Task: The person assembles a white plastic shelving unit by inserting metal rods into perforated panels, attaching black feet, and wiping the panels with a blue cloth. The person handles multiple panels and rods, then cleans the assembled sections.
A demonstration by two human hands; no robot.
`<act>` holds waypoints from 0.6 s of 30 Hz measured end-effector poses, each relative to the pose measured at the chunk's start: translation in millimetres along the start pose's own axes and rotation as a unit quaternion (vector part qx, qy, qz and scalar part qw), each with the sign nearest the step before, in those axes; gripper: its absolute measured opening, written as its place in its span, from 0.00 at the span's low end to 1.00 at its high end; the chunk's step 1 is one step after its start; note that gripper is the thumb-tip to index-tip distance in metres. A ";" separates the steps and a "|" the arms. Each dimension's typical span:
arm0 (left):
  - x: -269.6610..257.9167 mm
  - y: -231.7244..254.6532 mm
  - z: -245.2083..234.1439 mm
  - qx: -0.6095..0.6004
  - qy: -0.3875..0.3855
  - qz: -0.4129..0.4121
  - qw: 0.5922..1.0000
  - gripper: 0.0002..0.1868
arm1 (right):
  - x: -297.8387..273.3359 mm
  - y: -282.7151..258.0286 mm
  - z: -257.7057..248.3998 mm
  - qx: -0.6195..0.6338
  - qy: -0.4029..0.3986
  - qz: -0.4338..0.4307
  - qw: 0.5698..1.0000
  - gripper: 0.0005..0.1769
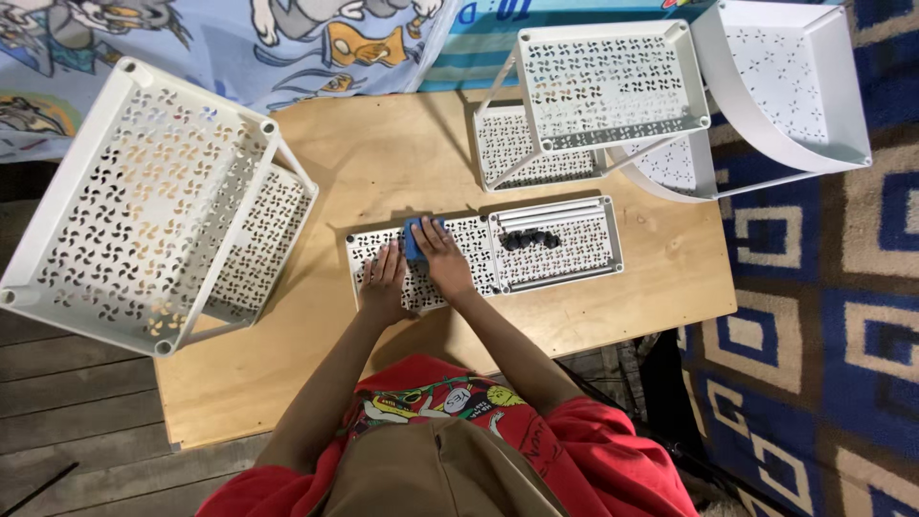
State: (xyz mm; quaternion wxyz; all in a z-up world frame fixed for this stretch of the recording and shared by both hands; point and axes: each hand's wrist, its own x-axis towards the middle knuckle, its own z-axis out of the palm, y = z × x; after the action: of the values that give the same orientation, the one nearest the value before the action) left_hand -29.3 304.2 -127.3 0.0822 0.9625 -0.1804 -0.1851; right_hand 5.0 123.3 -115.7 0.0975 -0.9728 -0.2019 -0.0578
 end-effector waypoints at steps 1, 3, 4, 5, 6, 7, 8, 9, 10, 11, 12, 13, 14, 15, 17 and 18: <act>0.9 0.1 -2.3 0.000 -0.005 -0.003 1.000 0.79 | -0.7 1.4 5.7 -0.003 -0.005 -0.001 1.000 0.44; -1.7 2.2 -2.3 -0.002 -0.022 -0.011 1.000 0.80 | -18.0 -0.7 17.3 -0.006 -0.020 -0.001 1.000 0.44; -0.5 2.1 -2.9 -0.002 -0.030 -0.013 0.999 0.81 | -27.3 -1.5 21.8 0.009 -0.034 0.003 0.999 0.43; -0.3 2.3 -3.0 -0.002 -0.037 -0.016 0.999 0.82 | -38.3 -4.1 25.0 0.023 -0.049 0.006 0.999 0.42; 1.7 1.4 -4.1 -0.013 -0.041 -0.016 0.999 0.81 | -46.3 -6.4 26.9 0.038 -0.062 0.008 0.997 0.41; 3.3 0.3 -4.7 -0.023 -0.044 -0.015 0.999 0.81 | -55.4 -7.6 26.4 0.053 -0.058 -0.001 0.997 0.41; 1.2 -0.1 -3.2 -0.034 -0.050 -0.014 0.998 0.81 | -69.9 -9.6 24.2 0.069 -0.054 -0.009 0.996 0.42; -0.4 -1.0 -1.5 -0.034 -0.041 -0.013 0.998 0.81 | -83.1 -11.7 20.8 0.085 -0.051 -0.017 0.995 0.42; 0.0 -1.0 -0.2 -0.034 -0.032 -0.010 0.999 0.81 | -95.8 -14.7 16.0 0.096 -0.037 -0.034 0.994 0.41; 0.5 -0.5 1.0 -0.034 -0.023 -0.006 0.999 0.81 | -107.3 -18.4 10.0 0.108 -0.022 -0.051 0.993 0.40; 0.7 -0.5 1.8 -0.015 -0.015 -0.003 1.000 0.80 | -111.7 -19.4 4.2 0.120 -0.008 -0.069 0.990 0.39; 0.9 0.4 2.3 0.005 -0.007 0.000 1.000 0.80 | -110.9 -15.7 -2.6 0.124 -0.022 -0.067 0.990 0.38; -0.1 -1.5 1.4 0.026 0.001 0.002 1.000 0.80 | -108.0 -13.4 -9.4 0.131 -0.034 -0.065 0.989 0.37; -0.4 -2.7 0.0 0.004 -0.003 0.000 1.000 0.80 | -104.5 -13.0 -16.4 0.138 -0.047 -0.064 0.987 0.36; -1.6 -0.9 -2.1 -0.040 -0.014 -0.002 0.999 0.82 | -94.6 -10.7 -30.1 0.120 -0.046 -0.002 0.992 0.37; 0.2 0.3 -4.9 -0.044 -0.024 -0.007 0.999 0.82 | -81.7 -2.1 -36.5 0.109 -0.046 0.025 0.993 0.38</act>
State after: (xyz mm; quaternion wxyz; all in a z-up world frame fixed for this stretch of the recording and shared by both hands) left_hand -27.3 304.3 -122.8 0.1188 0.9544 -0.1677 -0.2164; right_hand -73.1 86.3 -92.2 0.1948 -0.9629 -0.1864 0.0115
